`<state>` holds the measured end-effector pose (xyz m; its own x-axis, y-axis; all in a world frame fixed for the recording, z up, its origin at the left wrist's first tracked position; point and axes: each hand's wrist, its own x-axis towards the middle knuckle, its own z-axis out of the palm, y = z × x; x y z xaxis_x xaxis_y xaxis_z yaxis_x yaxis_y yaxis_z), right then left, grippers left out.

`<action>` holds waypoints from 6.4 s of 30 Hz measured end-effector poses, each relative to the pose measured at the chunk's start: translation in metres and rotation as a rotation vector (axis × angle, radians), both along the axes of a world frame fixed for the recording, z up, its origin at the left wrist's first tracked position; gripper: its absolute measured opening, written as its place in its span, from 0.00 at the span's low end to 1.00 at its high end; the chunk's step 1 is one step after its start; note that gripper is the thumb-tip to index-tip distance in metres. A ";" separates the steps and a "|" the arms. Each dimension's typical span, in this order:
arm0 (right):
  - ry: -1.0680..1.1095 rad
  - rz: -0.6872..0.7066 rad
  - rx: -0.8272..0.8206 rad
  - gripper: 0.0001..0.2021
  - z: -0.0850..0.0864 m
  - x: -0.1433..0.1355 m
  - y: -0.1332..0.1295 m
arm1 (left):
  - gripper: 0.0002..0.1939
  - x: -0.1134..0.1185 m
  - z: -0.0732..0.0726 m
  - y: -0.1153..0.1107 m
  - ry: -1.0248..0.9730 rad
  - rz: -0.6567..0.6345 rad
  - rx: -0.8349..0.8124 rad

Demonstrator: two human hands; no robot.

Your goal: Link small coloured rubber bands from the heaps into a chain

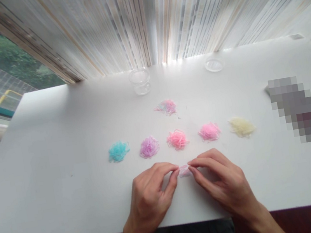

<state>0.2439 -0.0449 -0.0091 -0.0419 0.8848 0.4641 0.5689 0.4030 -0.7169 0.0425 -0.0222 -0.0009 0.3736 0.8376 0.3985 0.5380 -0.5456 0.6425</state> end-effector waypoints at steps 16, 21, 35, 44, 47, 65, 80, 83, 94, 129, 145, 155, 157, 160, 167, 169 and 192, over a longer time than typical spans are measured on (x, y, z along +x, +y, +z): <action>-0.032 0.005 0.012 0.07 -0.001 -0.001 0.000 | 0.08 -0.067 0.007 0.016 0.008 0.413 0.146; 0.000 0.023 0.021 0.11 0.001 -0.001 -0.001 | 0.11 -0.026 0.008 0.005 -0.091 0.178 0.054; 0.048 -0.047 0.038 0.09 0.003 0.000 -0.002 | 0.12 0.004 0.001 0.004 -0.129 0.004 -0.041; -0.064 -0.223 0.019 0.05 0.019 -0.002 0.016 | 0.11 0.002 -0.009 -0.002 -0.035 0.040 -0.024; -0.133 -0.226 0.000 0.04 0.019 -0.005 0.029 | 0.11 0.001 -0.009 -0.002 -0.005 0.026 -0.028; -0.131 -0.270 -0.284 0.04 0.026 -0.012 0.045 | 0.10 0.003 -0.010 -0.001 0.041 0.047 -0.034; -0.195 -0.224 -0.140 0.06 0.024 -0.004 0.025 | 0.10 0.004 -0.010 -0.002 0.072 0.050 -0.027; -0.171 -0.200 -0.101 0.05 0.018 0.001 0.013 | 0.10 0.004 -0.009 -0.002 0.085 0.052 -0.032; -0.218 -0.023 -0.092 0.09 -0.002 0.011 -0.016 | 0.10 0.001 -0.003 -0.004 0.187 -0.029 -0.034; -0.181 0.035 -0.088 0.08 -0.005 0.014 -0.014 | 0.09 0.011 0.012 0.004 0.260 0.087 0.019; -0.245 0.015 -0.072 0.06 -0.008 0.011 -0.014 | 0.07 0.008 0.003 -0.012 0.182 0.033 -0.039; -0.115 0.083 -0.033 0.08 -0.006 0.014 -0.015 | 0.07 0.007 0.004 -0.012 0.107 -0.053 -0.052; -0.101 0.080 -0.019 0.07 -0.006 0.014 -0.015 | 0.08 0.008 0.003 -0.012 0.096 -0.071 -0.048; -0.085 0.080 -0.003 0.07 -0.006 0.014 -0.015 | 0.07 0.009 0.002 -0.011 0.085 -0.064 -0.028; -0.066 0.087 0.000 0.07 -0.008 0.015 -0.016 | 0.07 0.010 0.000 -0.010 0.085 -0.056 -0.034; -0.063 0.084 -0.001 0.07 -0.008 0.015 -0.016 | 0.07 0.010 -0.002 -0.010 0.085 -0.052 -0.040; 0.000 0.044 -0.018 0.07 -0.005 0.016 -0.015 | 0.06 0.009 -0.007 -0.011 0.050 -0.038 -0.057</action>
